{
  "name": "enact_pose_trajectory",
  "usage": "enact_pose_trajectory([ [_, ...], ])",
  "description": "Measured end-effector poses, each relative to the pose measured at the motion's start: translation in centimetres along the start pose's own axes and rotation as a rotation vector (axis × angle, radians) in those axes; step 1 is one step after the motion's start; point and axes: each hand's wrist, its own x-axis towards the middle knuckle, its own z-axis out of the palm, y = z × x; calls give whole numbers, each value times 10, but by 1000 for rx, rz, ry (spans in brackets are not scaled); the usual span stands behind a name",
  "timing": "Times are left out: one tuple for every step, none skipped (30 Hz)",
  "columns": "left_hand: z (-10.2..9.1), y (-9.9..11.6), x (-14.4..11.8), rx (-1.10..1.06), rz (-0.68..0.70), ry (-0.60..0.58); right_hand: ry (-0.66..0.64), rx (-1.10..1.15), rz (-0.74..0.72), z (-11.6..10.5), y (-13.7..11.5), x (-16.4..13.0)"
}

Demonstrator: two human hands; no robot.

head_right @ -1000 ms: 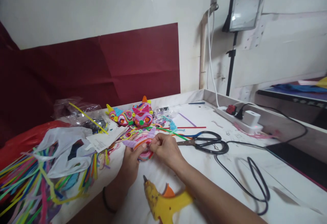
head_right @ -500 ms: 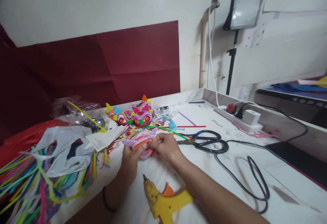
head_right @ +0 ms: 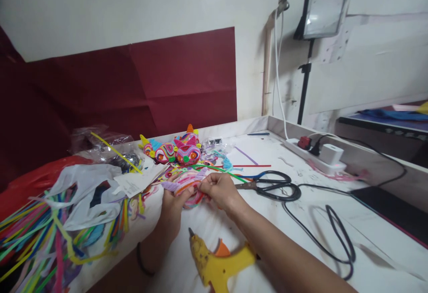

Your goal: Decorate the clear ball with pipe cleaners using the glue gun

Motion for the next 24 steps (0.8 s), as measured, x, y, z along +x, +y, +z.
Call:
enact_pose_trajectory([
  [0, 0, 0, -6, 5, -10, -14, 2, -6, -1, -3, -2],
  [0, 1, 0, -11, 4, -16, -29, 3, -12, -3, -6, -4],
  [-1, 1, 0, -15, -4, -13, -41, 4, -19, -4, -9, -5],
  [-1, 1, 0, -20, -14, -5, -54, 3, -25, -6, -11, -6],
  [-1, 1, 0, -28, -25, 2, -68, 4, -31, -7, -13, -6],
  [-1, 0, 1, -34, -33, 2, -85, 9, -37, -7, -13, -6],
  [-1, -1, 2, -39, -41, -4, -103, 18, -45, -8, -13, -5],
  [-1, -2, 2, -41, -47, -12, -119, 27, -56, -8, -13, -4],
  [-2, -3, 3, -42, -55, -22, -133, 34, -71, -8, -12, -3],
  [-2, -5, 4, -45, -61, -28, -143, 34, -91, -7, -10, -1],
  [-3, -6, 4, -51, -66, -30, -150, 23, -115, -7, -9, 1],
  [-3, -7, 5, -57, -73, -25, -155, -1, -142, -7, -7, 2],
  [-4, -7, 5, -63, -84, -20, -158, -31, -169, -6, -6, 4],
  [-4, -6, 5, -71, -98, -21, -160, -59, -191, -6, -5, 6],
  [-4, -5, 6, -82, -114, -30, -159, -85, -211, -6, -4, 7],
  [-4, -3, 6, -92, -129, -43, -150, -115, -234, -6, -4, 8],
  [-4, -1, 6, -112, -139, -61, -139, -149, -259, -7, -4, 10],
  [-4, 1, 6, -124, -149, -78, -127, -181, -281, -8, -4, 10],
  [-4, 3, 6, -130, -166, -92, -116, -216, -304, -8, -5, 11],
  [-5, 5, 5, -128, -197, -102, -106, -255, -329, -9, -5, 11],
  [-6, 6, 5, -119, -236, -116, -102, -292, -351, -10, -5, 12],
  [-7, 7, 5, -112, -264, -126, -103, -320, -367, -11, -6, 12],
  [-8, 7, 4, -105, -283, -133, -109, -339, -378, -12, -6, 13],
  [-10, 6, 4, -102, -292, -129, -117, -352, -387, -13, -6, 14],
])
